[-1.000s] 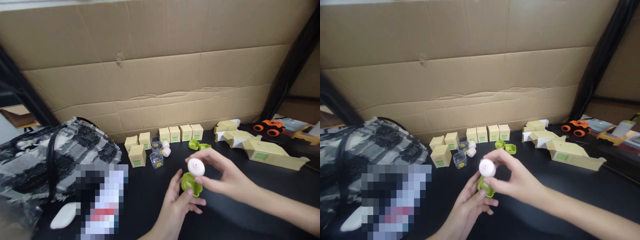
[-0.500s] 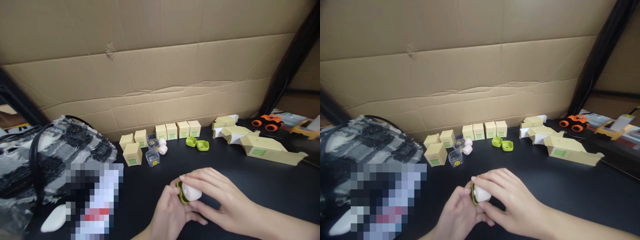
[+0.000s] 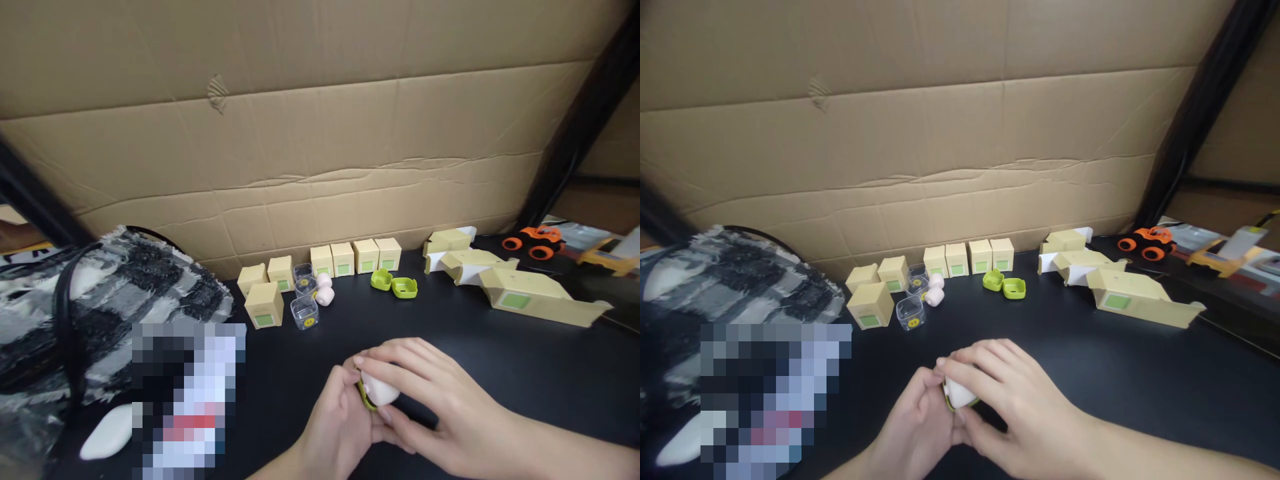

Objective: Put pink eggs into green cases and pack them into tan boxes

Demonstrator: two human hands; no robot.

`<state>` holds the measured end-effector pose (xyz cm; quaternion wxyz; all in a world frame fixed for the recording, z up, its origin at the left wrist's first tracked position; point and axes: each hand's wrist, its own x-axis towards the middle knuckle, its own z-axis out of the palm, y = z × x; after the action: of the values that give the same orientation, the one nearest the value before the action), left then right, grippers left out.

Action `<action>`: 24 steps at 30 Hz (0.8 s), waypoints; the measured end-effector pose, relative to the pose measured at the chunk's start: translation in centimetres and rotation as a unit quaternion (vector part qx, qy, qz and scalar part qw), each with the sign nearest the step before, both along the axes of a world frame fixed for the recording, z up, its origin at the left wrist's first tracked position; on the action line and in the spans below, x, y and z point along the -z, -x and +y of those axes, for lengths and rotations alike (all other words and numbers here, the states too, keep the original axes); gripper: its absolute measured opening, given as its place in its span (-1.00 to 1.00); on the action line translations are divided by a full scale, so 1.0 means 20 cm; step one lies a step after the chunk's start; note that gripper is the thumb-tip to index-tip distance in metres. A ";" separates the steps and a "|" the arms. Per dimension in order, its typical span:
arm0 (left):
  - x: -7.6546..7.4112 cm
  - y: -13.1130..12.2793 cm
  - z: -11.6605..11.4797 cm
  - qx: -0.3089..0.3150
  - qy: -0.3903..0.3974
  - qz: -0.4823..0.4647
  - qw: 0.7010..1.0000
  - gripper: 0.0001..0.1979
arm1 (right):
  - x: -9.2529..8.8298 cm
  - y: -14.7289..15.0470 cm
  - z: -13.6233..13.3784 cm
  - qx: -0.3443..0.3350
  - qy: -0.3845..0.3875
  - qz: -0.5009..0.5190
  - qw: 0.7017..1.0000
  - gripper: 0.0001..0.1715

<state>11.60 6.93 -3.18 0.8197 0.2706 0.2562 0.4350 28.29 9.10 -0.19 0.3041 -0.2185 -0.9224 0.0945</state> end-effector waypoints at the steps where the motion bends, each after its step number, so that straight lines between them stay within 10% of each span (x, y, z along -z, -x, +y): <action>1: -0.01 0.00 0.00 0.007 0.004 -0.009 1.000 -0.66 | 0.00 0.00 0.00 0.007 0.001 -0.003 1.000 -0.43; 24: 0.05 -0.01 0.00 0.006 -0.005 -0.045 0.999 -0.85 | 0.02 0.01 0.01 -0.013 0.048 0.027 0.998 -0.61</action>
<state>11.78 6.91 -4.17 0.8316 0.2567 0.2152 0.4429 28.09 9.30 -0.68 0.3173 -0.2185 -0.9109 0.1482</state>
